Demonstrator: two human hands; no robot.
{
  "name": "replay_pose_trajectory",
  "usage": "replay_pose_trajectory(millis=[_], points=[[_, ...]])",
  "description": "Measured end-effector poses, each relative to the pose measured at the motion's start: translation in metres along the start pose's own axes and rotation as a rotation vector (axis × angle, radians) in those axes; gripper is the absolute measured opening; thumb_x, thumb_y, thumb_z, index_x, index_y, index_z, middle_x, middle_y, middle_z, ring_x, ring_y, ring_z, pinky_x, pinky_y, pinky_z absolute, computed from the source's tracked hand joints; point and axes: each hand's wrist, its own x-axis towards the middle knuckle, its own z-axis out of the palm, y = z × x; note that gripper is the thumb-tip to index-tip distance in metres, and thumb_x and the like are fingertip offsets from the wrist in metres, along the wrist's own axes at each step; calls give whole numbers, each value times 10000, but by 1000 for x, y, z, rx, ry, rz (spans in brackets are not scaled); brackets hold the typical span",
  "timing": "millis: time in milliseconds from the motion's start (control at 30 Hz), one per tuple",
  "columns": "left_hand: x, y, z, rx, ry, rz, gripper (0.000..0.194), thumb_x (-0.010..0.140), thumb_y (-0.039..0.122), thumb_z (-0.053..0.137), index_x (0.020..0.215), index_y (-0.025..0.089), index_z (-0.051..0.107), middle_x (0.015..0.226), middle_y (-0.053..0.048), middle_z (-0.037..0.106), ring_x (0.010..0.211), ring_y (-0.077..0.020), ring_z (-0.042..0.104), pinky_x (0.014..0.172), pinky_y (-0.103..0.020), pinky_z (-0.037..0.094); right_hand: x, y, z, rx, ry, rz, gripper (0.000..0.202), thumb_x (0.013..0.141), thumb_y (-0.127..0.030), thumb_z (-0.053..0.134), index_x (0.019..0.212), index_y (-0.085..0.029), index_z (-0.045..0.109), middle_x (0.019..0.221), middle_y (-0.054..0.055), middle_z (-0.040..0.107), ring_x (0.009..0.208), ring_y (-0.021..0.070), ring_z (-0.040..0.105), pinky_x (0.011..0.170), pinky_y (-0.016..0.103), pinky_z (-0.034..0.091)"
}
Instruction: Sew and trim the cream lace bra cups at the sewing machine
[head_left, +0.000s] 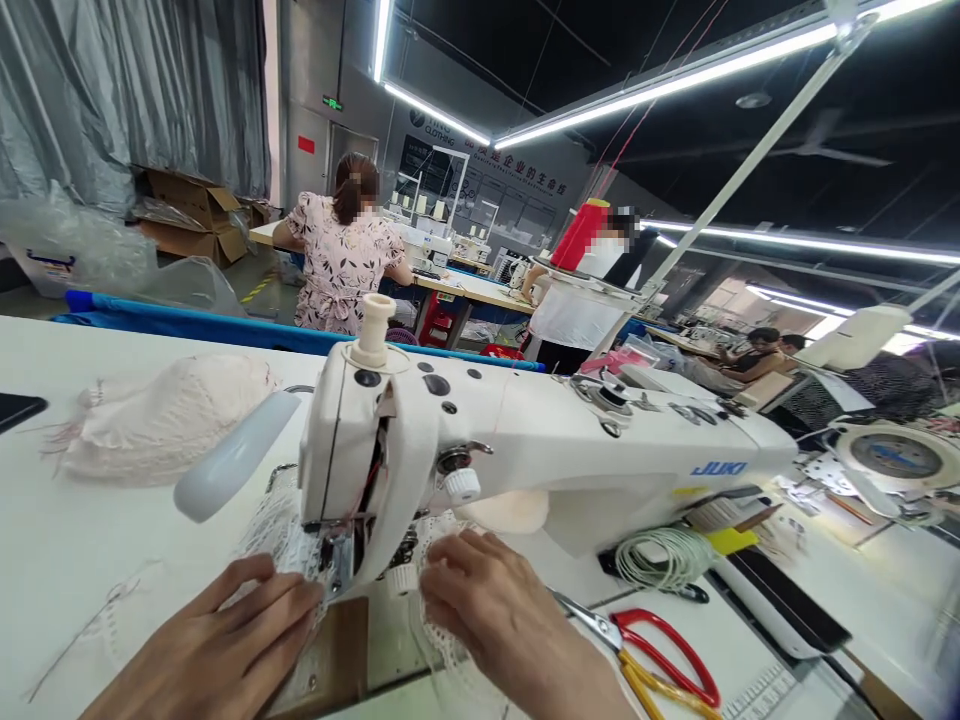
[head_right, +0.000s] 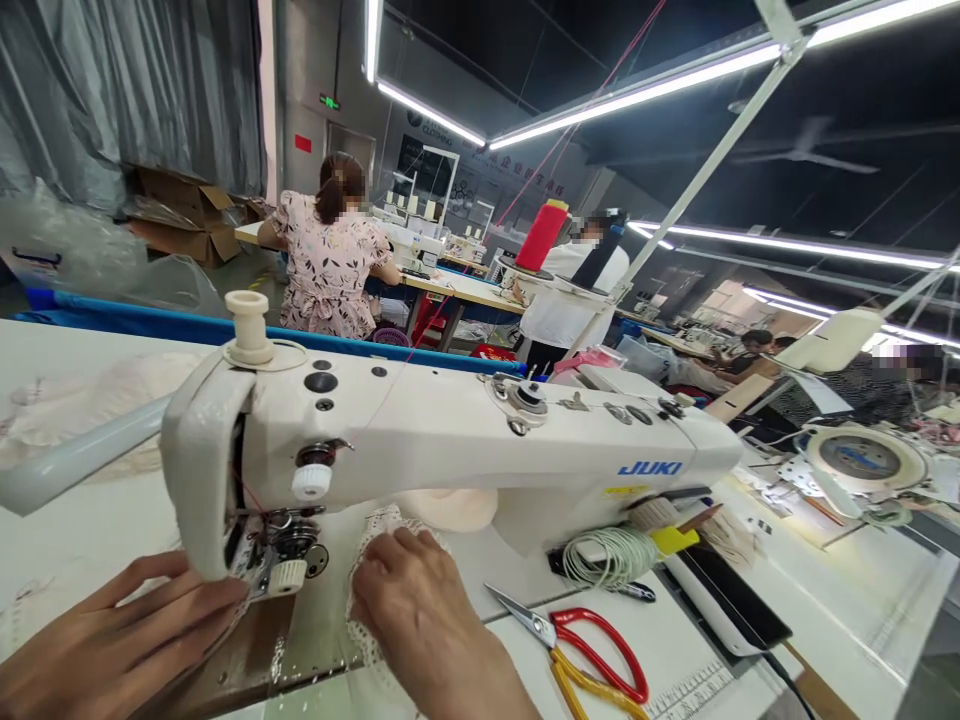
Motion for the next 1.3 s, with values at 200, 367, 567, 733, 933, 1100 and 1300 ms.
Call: replay_pose_trajectory(millis=[200,367,567,733,933,1100,1300], points=[[3,3,0,14,38,-18,393,888,35,337,952,253,658,929,11,728,879,-162,609,1022,-343,274,9,-9,15,59,38,-75,180,886,-217,627,733,-189,537,856,-11,599,795,134,547,644,230,408],[14,5,-8,-4,49,-6,394,850,2,369,892,255,667,883,32,729,858,-139,608,994,-303,283,14,-9,14,202,105,-129,102,919,-209,580,818,-195,577,882,-2,604,840,127,546,696,217,426],[14,4,-6,-25,26,-40,342,900,51,382,897,232,673,930,26,721,873,-128,601,971,-311,310,14,-15,28,240,159,-133,207,912,-306,594,740,-195,561,806,-5,597,838,132,558,742,229,433],[8,3,2,-60,20,-60,340,940,90,356,843,228,651,895,33,707,863,-117,598,966,-299,308,14,-19,47,284,249,-113,104,922,-193,527,855,-190,606,810,26,609,813,156,563,717,251,453],[-3,3,13,-31,-32,-102,289,878,41,402,888,215,633,934,24,685,895,-126,583,1013,-321,293,16,-24,56,324,286,-144,135,936,-188,501,935,-197,636,837,42,640,806,172,571,701,265,462],[7,1,3,-5,-32,-43,272,872,79,409,939,209,638,875,32,671,848,-127,565,993,-312,280,21,-28,54,417,282,-157,98,912,-186,555,911,-198,653,888,47,657,870,185,587,770,286,479],[12,3,-3,-42,-17,-77,322,983,133,341,925,198,651,863,34,679,806,-119,570,969,-325,297,24,-27,51,450,182,-209,88,907,-201,558,900,-192,645,1022,68,654,947,205,594,835,324,496]])
